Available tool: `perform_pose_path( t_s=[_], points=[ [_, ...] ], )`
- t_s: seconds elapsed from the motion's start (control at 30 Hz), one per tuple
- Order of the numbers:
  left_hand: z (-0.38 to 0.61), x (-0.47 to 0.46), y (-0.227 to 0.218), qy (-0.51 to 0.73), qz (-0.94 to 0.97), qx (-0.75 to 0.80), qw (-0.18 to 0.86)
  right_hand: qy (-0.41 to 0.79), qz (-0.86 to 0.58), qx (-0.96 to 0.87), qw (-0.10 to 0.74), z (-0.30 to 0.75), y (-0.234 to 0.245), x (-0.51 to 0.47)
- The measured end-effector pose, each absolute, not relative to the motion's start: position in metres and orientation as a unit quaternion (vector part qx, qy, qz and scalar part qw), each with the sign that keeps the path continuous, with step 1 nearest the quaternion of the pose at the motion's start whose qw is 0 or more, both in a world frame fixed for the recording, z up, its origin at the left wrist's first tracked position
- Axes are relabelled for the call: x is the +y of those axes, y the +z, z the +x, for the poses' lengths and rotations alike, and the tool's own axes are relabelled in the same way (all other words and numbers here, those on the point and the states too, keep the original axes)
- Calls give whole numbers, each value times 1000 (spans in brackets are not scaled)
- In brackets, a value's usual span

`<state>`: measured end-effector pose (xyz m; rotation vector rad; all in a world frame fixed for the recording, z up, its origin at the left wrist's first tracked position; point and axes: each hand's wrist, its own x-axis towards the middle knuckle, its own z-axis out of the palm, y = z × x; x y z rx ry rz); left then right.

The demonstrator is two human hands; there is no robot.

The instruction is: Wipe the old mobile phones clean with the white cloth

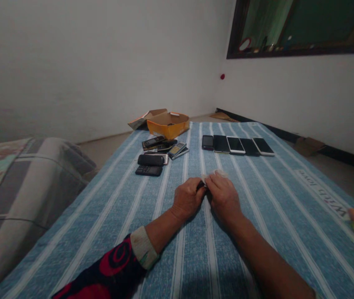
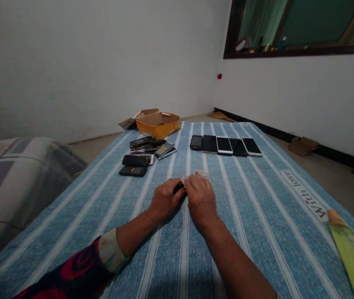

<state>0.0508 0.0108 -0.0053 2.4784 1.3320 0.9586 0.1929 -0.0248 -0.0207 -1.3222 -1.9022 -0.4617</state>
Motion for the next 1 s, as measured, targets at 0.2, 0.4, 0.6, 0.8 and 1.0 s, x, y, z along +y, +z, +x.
perform_pose_path(
  t_s=[0.2, 0.4, 0.6, 0.8, 1.0],
  points=[
    [52, 11, -7, 308, 829, 462, 69, -185, -546, -720, 387, 204, -23, -24],
    [53, 9, -6, 304, 824, 472, 73, -210, -518, -731, 392, 197, -28, -22],
    [52, 8, -4, 310, 828, 459, 93, -203, -472, -756, 405, 183, -26, -24],
    [52, 6, -4, 299, 827, 468, 83, -177, -537, -729, 386, 203, -17, -21],
    [53, 5, -3, 283, 832, 469, 85, -212, -509, -738, 388, 193, -22, -23]
  ],
)
